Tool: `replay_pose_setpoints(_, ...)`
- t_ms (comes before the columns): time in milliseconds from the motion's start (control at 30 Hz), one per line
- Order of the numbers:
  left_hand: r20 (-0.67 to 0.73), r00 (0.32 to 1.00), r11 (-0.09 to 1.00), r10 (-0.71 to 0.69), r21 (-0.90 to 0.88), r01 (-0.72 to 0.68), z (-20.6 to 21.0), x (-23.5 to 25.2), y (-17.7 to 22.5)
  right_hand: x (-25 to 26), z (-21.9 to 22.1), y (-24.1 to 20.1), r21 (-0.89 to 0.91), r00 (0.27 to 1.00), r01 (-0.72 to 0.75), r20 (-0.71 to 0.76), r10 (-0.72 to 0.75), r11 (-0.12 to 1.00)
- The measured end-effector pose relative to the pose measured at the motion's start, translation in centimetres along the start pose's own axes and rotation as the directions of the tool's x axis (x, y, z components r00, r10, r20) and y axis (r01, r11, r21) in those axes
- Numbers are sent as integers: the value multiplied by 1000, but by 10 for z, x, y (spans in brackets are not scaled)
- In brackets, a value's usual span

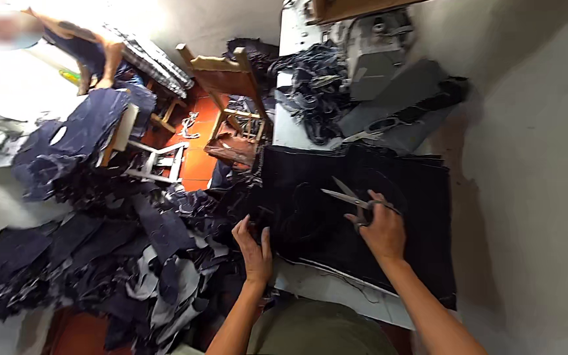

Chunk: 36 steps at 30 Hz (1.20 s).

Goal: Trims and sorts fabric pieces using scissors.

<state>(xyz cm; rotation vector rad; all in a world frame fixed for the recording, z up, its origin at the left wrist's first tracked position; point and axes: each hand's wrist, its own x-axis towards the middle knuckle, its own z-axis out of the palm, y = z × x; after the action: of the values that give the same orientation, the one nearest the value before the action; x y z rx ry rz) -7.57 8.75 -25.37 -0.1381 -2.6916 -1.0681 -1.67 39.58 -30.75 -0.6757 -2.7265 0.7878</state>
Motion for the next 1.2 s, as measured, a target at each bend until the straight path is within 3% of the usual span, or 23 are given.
replay_pose_setpoints(33, 24, 992, 991, -122, 53, 121, -4, -2, -17, 0, 1, 0, -11, 1000, 8, -9, -8, 1000)
replay_pose_setpoints(67, 132, 948, 954, -289, 116, 275, -7, 1, -35, 1, 0, 0, -29, 1000, 10, -15, -11, 1000)
replay_pose_setpoints(100, 308, 845, 898, -437, 195, 394, -8, 8, -53, 1, 0, 0, -51, 1000, 13, -17, -14, 999)
replay_pose_setpoints(133, 480, 729, 873, -488, 275, 403, -4, 16, -72, 2, 0, -1, -71, 1000, 17, -16, -18, 997)
replay_pose_setpoints(200, 744, 505, 896, -439, 407, 179, 7, 26, -99, 3, 0, 1, -108, 1000, 29, -1, -29, 994)
replay_pose_setpoints(233, 808, 413, 895, -422, 444, 46, 12, 30, -107, 4, 0, 3, -132, 999, 37, 9, -36, 991)
replay_pose_setpoints(267, 849, 344, 888, -402, 453, -79, 12, 35, -110, 6, 0, 4, -150, 999, 45, 20, -42, 988)
replay_pose_setpoints(333, 910, 281, 876, -304, 383, -292, 1, 40, -120, 8, -2, 4, -172, 998, 41, 48, -33, 984)
replay_pose_setpoints(400, 955, 269, 881, -122, 229, -414, -23, 37, -138, 9, 0, 2, -163, 999, 30, 49, -22, 986)
replay_pose_setpoints(467, 959, 285, 914, 9, 108, -392, -54, 26, -146, 11, -4, -1, -106, 999, 2, 51, 4, 994)
replay_pose_setpoints(567, 864, 475, 969, 167, -54, -243, -97, 8, -129, 11, -42, -25, 143, 995, -5, 101, -10, 990)
replay_pose_setpoints(600, 825, 531, 973, 194, -94, -210, -105, 3, -122, 6, -59, -34, 246, 978, 39, 189, -87, 968)
replay_pose_setpoints(633, 790, 575, 975, 211, -126, -184, -110, -1, -116, -2, -75, -46, 338, 912, 24, 378, -159, 941)
replay_pose_setpoints(667, 773, 598, 976, 213, -147, -158, -113, -5, -112, -11, -88, -59, 362, 748, -49, 631, -206, 931)
replay_pose_setpoints(700, 766, 608, 978, 206, -157, -134, -116, -7, -108, -17, -96, -70, 295, 481, -95, 850, -215, 951)
replay_pose_setpoints(733, 763, 614, 979, 203, -168, -115, -119, -8, -104, -21, -96, -79, 198, 186, -86, 966, -179, 976)
replay_pose_setpoints(767, 762, 617, 980, 198, -168, -107, -121, -8, -101, -25, -90, -86, 118, -16, -36, 993, -119, 992)
replay_pose_setpoints(800, 767, 614, 983, 185, -152, -106, -123, -8, -96, -27, -81, -91, 74, -101, 32, 992, -70, 997)
replay_pose_setpoints(867, 796, 592, 992, 124, -80, -100, -126, -10, -87, -27, -68, -104, 79, -104, 122, 992, -66, 989)
replay_pose_setpoints(1000, 810, 586, 997, -11, 52, -53, -130, -26, -73, -32, -41, -121, 219, 27, 95, 975, -222, 971)
replay_pose_setpoints(1200, 828, 554, 979, -81, 171, -113, -135, -51, -56, -43, -25, -116, 160, 109, 128, 979, -174, 979)
